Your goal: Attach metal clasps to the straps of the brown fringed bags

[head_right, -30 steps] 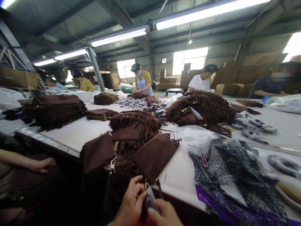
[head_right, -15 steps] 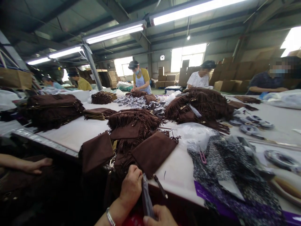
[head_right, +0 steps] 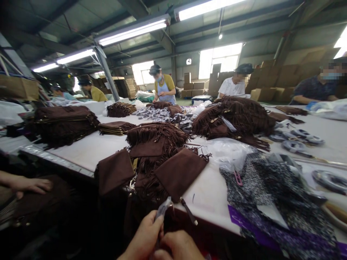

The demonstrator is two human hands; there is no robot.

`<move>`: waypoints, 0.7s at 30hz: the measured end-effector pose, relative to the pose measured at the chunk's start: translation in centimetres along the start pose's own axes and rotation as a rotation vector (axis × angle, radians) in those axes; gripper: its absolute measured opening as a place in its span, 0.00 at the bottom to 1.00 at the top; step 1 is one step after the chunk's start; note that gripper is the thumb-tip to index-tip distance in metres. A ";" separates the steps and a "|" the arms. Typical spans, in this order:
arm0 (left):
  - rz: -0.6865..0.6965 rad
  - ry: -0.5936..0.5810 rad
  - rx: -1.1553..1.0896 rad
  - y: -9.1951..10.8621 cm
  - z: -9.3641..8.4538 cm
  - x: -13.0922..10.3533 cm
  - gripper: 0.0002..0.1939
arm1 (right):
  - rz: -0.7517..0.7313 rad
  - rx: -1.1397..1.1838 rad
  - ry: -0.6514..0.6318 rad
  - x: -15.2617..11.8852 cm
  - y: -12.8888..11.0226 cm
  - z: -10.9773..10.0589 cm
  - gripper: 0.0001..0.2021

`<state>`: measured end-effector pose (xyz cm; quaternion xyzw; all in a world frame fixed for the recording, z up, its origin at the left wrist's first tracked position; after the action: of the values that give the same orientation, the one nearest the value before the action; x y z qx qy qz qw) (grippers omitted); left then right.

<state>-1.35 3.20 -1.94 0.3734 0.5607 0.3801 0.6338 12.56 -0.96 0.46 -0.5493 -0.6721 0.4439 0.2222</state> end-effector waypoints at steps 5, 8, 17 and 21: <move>-0.302 -0.280 -0.284 0.2 -1.7 -0.6 0.26 | -0.104 -0.146 0.262 2.8 -0.5 -4.8 0.11; -0.360 -0.356 -0.376 -0.6 -1.9 -1.2 0.26 | -0.099 -0.118 0.283 4.2 -0.6 -5.8 0.11; -0.447 -0.487 -0.495 -1.4 -1.4 -1.6 0.25 | 0.030 -0.141 0.164 6.4 -0.5 -3.2 0.09; -0.441 -0.536 -0.483 -1.4 -1.6 -1.5 0.24 | 0.093 0.013 0.074 7.1 0.4 -2.8 0.09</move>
<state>-2.98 1.32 -2.72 0.1708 0.3373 0.2452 0.8927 12.88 6.66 0.17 -0.5946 -0.6343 0.4374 0.2298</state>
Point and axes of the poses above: each hand's wrist, its own x-axis towards the middle knuckle, its own z-axis out of the palm, y = z × x, the point moved 5 cm from there along x, towards the middle knuckle, and after that the axes turned 12 degrees about -x, right-handed, at the moved point
